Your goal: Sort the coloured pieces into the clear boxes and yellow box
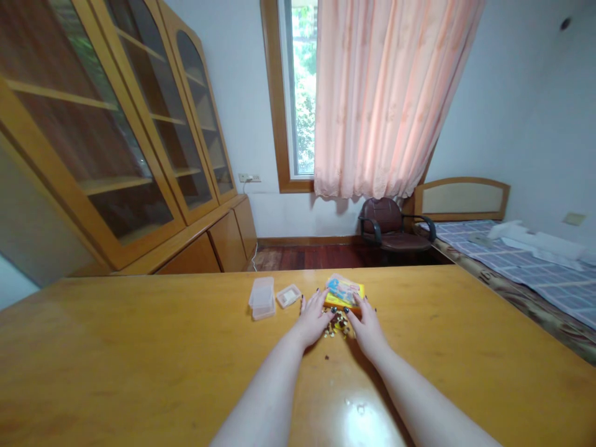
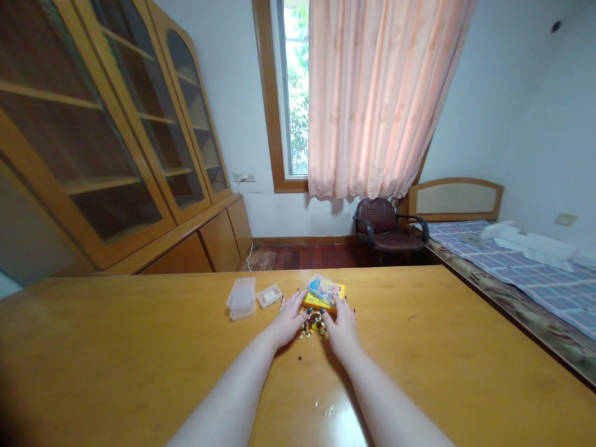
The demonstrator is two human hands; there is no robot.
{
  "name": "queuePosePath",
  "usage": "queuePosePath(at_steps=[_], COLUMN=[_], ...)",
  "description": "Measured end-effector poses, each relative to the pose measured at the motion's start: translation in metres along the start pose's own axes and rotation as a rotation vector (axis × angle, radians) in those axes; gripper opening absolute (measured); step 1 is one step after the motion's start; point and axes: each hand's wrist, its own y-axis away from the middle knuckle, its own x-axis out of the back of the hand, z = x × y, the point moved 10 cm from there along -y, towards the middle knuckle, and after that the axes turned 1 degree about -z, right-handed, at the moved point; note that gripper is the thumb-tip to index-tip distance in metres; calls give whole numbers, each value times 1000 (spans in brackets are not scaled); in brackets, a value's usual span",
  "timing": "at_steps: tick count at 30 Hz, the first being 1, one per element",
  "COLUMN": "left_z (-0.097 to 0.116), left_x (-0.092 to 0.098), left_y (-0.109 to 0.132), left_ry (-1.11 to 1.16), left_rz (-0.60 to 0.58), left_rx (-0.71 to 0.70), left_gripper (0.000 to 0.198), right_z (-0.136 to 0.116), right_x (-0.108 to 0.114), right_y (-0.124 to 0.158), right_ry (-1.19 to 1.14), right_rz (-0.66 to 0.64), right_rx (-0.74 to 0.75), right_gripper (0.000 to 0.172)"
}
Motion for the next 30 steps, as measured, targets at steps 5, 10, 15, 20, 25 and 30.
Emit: queuePosePath(at_steps=[5, 10, 15, 20, 25, 30], left_z=[6, 4, 2, 4, 9, 15], left_x=[12, 13, 13, 17, 22, 35], left_y=[0, 0, -1, 0, 2, 5], left_ry=[71, 124, 158, 176, 161, 90], left_rz=[101, 109, 98, 137, 163, 209], left_rx=[-68, -88, -102, -142, -147, -145], left_gripper=[51, 50, 50, 47, 46, 48], right_z=[-1, -4, -20, -30, -33, -47], right_x=[7, 13, 19, -11, -14, 7], right_y=[-1, 2, -12, -41, -47, -28], right_ry=[1, 117, 393, 614, 566, 199], right_rz=[57, 94, 113, -124, -148, -77], right_rx=[10, 41, 77, 185, 173, 168], right_gripper=[49, 57, 64, 54, 46, 44])
